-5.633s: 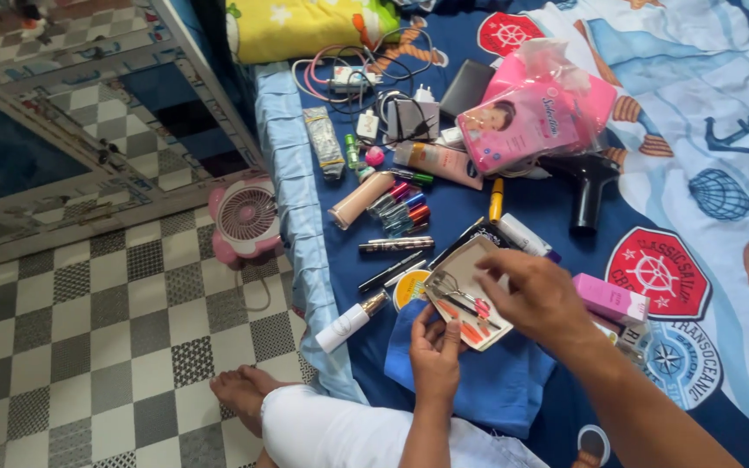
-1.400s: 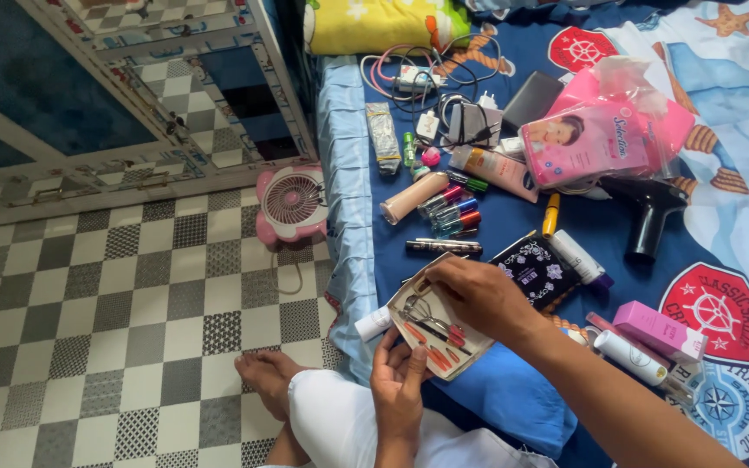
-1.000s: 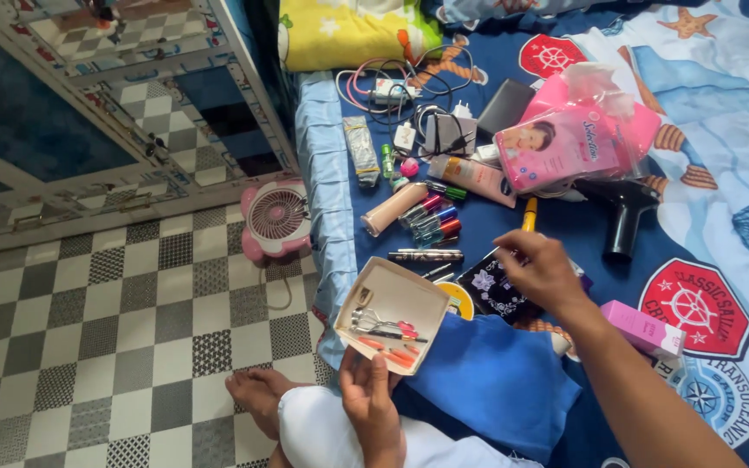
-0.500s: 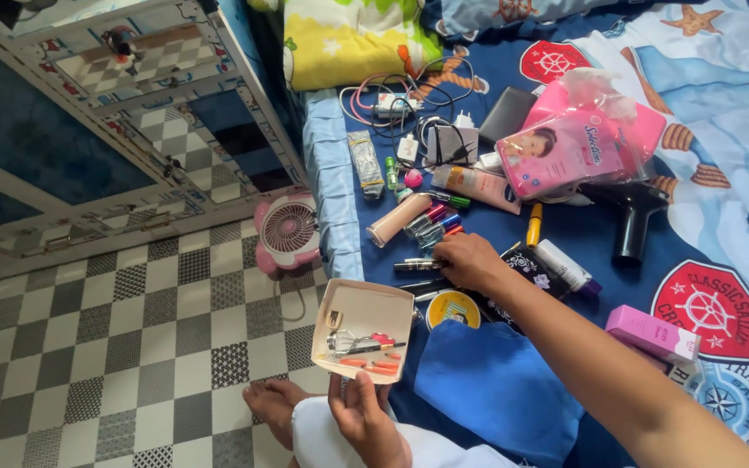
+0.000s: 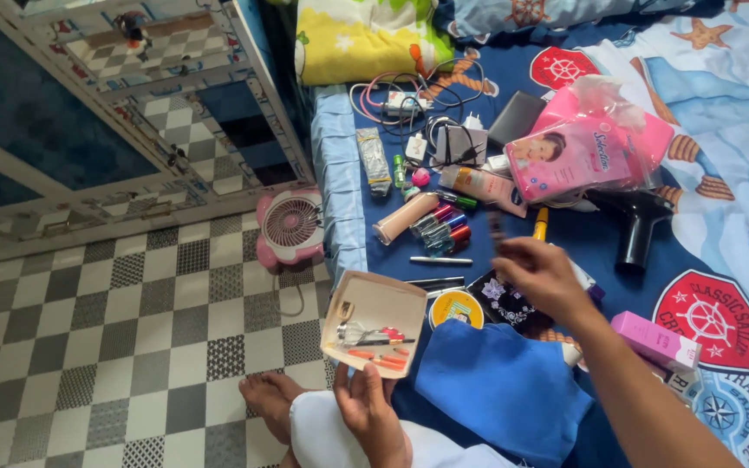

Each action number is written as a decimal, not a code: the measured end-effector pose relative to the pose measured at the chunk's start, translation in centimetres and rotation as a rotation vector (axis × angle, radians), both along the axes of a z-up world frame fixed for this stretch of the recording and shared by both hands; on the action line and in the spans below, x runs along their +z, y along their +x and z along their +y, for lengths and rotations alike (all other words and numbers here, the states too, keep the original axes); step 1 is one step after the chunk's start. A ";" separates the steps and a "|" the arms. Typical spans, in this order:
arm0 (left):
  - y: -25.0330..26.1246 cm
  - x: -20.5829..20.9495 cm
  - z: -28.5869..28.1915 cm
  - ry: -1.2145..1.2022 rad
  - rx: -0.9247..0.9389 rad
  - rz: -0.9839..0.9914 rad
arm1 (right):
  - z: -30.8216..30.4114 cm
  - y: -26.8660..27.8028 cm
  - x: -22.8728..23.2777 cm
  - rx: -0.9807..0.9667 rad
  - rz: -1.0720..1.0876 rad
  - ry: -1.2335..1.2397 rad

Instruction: Organize various cosmetic and toiletry items on a bed and place them into a cabinet.

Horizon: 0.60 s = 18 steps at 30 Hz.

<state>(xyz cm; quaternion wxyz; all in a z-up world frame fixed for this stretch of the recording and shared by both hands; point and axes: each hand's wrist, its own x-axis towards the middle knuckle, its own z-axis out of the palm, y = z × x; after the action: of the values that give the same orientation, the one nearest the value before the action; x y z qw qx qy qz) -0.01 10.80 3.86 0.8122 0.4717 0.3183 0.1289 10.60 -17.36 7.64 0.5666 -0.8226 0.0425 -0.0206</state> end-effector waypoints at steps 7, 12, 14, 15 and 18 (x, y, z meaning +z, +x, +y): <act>-0.5 -1.5 -0.3 -0.015 -0.234 -0.104 | -1.1 -4.9 4.8 -0.061 0.060 0.309; -0.8 -0.7 -0.5 -0.036 -0.306 -0.105 | 3.5 -4.4 6.9 0.092 -0.035 0.099; -0.8 -0.7 -0.5 -0.035 -0.320 -0.125 | 5.9 -4.0 6.8 0.156 -0.043 0.013; -0.7 -0.8 -0.6 -0.033 -0.327 -0.144 | 7.2 -3.9 6.7 0.192 -0.060 -0.039; -1.1 -0.7 -0.5 -0.026 -0.315 -0.143 | 9.8 -4.0 6.3 0.252 -0.157 -0.165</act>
<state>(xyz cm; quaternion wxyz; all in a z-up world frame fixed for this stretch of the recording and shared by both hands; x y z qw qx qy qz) -1.09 10.32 3.20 0.8490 0.4948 0.1834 0.0290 6.65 -7.53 13.96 0.4967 -0.8612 -0.1070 -0.0171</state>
